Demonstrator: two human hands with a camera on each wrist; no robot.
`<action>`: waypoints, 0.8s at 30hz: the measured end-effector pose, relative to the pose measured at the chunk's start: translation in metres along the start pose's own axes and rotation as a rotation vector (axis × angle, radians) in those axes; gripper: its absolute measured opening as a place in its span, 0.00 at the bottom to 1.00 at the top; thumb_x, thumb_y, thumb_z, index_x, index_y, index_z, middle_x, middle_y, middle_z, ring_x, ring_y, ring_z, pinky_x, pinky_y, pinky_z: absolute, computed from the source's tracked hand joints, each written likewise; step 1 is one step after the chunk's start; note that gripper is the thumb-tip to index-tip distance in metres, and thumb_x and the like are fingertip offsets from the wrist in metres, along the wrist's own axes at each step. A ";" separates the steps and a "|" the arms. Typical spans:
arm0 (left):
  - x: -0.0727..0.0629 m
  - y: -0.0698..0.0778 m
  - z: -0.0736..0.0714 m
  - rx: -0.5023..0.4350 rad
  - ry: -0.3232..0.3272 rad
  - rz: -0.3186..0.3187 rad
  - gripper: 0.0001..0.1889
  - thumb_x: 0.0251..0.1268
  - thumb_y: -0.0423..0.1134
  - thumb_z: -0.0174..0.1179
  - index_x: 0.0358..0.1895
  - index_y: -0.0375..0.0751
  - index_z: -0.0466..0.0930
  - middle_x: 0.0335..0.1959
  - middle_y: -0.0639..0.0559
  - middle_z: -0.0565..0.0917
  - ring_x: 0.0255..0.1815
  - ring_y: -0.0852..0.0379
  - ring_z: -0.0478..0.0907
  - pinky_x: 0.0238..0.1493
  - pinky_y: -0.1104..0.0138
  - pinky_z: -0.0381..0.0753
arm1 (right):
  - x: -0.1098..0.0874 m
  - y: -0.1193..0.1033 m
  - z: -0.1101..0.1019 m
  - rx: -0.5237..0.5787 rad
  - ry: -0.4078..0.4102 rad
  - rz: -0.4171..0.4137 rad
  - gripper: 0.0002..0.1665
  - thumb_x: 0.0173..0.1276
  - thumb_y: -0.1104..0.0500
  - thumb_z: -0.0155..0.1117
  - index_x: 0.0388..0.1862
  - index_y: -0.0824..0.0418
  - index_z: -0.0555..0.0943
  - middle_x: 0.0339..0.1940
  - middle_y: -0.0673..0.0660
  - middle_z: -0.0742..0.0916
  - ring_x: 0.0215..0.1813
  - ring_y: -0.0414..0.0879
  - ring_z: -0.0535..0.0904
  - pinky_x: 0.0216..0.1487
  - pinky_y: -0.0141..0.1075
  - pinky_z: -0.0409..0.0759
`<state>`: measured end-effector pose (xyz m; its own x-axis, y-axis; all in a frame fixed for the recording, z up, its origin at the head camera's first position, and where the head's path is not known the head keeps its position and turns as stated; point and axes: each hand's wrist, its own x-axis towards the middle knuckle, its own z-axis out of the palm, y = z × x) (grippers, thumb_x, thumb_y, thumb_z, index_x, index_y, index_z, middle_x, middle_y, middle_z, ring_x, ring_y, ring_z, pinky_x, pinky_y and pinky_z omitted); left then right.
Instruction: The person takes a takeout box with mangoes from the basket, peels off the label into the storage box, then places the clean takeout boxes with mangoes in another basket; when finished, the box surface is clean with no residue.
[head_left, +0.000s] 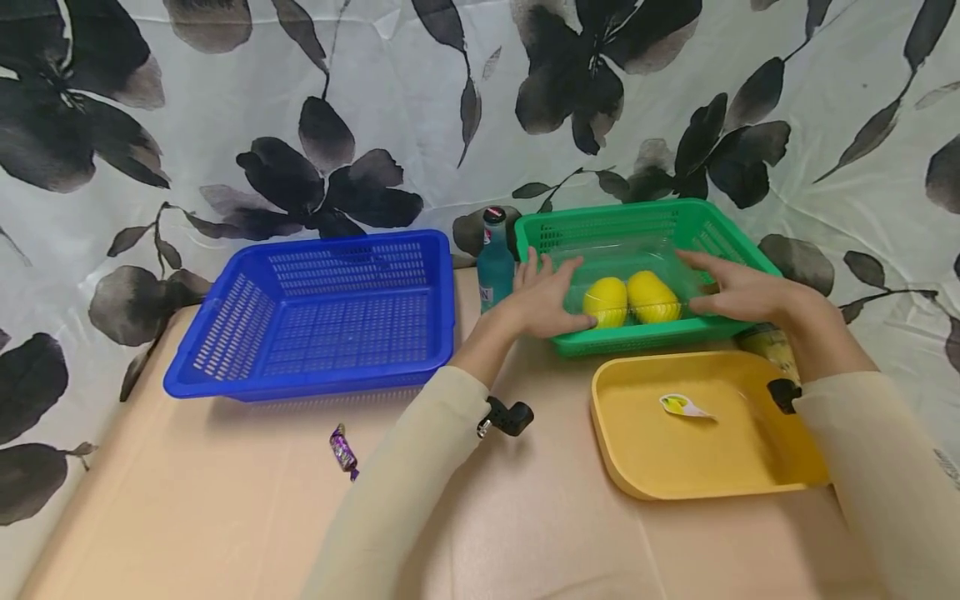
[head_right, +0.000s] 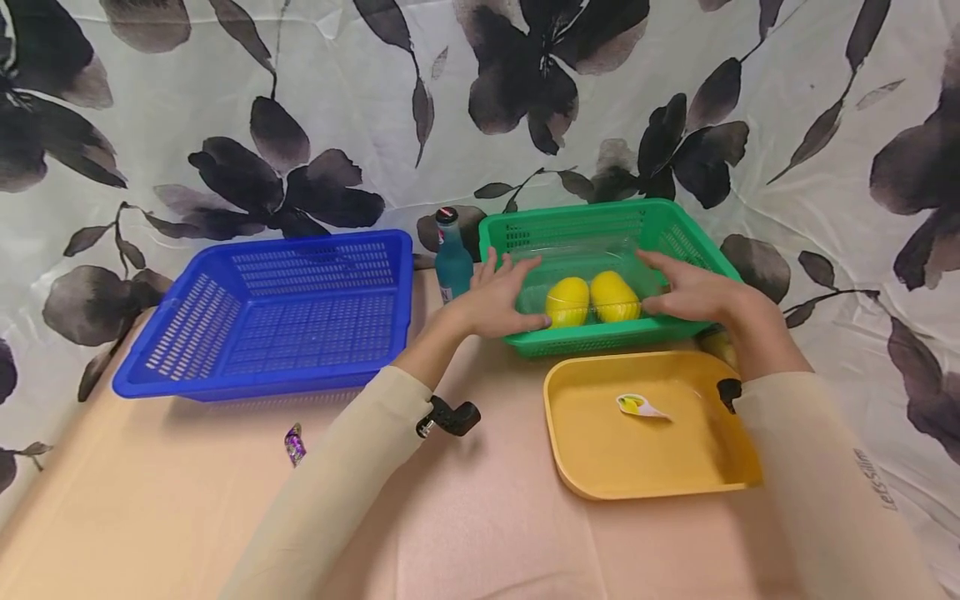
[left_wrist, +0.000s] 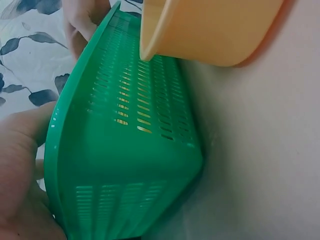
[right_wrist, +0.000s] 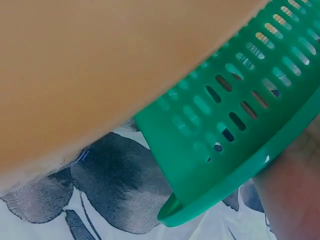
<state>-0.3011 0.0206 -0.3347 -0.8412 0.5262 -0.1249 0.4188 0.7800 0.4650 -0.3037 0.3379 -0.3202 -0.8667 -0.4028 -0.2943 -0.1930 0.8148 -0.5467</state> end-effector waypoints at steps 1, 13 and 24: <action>0.000 0.000 0.000 -0.001 0.002 0.008 0.47 0.71 0.61 0.60 0.85 0.55 0.44 0.84 0.31 0.38 0.82 0.35 0.19 0.81 0.41 0.29 | 0.000 0.001 0.000 -0.002 -0.001 -0.001 0.52 0.76 0.61 0.58 0.86 0.62 0.37 0.82 0.77 0.50 0.74 0.82 0.58 0.66 0.75 0.63; -0.027 0.000 -0.009 0.078 0.057 0.151 0.41 0.75 0.61 0.55 0.84 0.54 0.49 0.86 0.44 0.37 0.86 0.43 0.29 0.80 0.36 0.39 | -0.010 -0.028 -0.007 -0.125 0.026 -0.092 0.50 0.74 0.61 0.62 0.86 0.61 0.45 0.85 0.71 0.45 0.82 0.74 0.42 0.73 0.74 0.52; -0.073 -0.003 -0.017 0.178 0.050 0.247 0.39 0.76 0.57 0.58 0.83 0.54 0.54 0.85 0.47 0.47 0.86 0.45 0.35 0.79 0.36 0.48 | -0.018 -0.064 0.004 -0.197 0.055 -0.216 0.47 0.76 0.53 0.65 0.85 0.59 0.52 0.86 0.63 0.52 0.84 0.67 0.46 0.75 0.70 0.53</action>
<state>-0.2473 -0.0261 -0.3119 -0.7203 0.6935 0.0180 0.6625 0.6799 0.3144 -0.2741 0.2911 -0.2832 -0.8183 -0.5570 -0.1417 -0.4567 0.7799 -0.4279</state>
